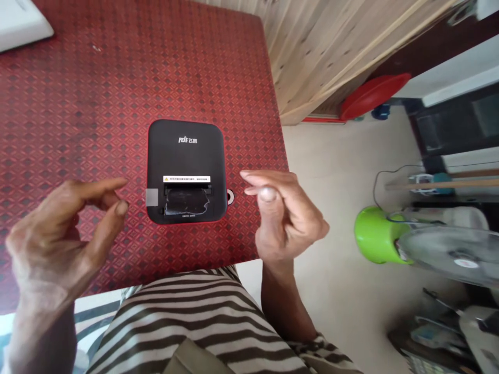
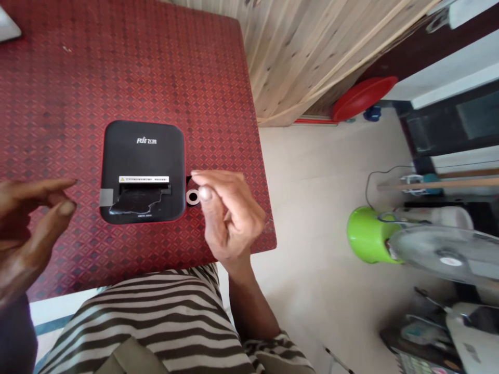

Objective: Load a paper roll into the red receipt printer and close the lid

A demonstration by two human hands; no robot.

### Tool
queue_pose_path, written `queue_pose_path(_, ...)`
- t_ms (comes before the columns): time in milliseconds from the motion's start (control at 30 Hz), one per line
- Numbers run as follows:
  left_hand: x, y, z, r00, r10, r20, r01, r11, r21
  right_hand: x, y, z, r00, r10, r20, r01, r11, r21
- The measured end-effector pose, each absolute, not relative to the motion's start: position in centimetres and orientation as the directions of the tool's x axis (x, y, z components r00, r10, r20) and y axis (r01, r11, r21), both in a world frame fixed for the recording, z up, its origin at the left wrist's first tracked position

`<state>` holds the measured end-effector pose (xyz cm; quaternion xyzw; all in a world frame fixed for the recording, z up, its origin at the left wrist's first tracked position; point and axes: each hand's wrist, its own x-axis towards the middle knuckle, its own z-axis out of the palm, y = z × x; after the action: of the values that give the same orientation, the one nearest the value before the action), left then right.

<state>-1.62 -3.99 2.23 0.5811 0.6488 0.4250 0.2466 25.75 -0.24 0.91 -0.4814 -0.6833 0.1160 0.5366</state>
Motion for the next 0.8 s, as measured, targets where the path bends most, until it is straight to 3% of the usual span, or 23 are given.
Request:
queue_pose_path(133, -1.4, -2.4, 1.1, -0.263, 0.963, 0.057, 0.427, 0.064, 0.902, 26.2, -0.9, 0.2, 0.034, 0.827, 0.561, 0.593, 0.435, -0.678)
queue_pose_path(267, -0.6, -0.6, 0.6, -0.201, 0.979, -0.044, 0.255, 0.096, 0.962, 25.9, -1.6, -0.7, 0.017, 0.827, 0.562, 0.599, 0.441, -0.668)
queue_pose_path(800, -0.7, -0.2, 0.8, 0.008, 0.974, -0.224, 0.083, 0.223, 0.971, 26.9, -0.9, -2.5, -0.073, 0.846, 0.529, 0.609, 0.458, -0.648)
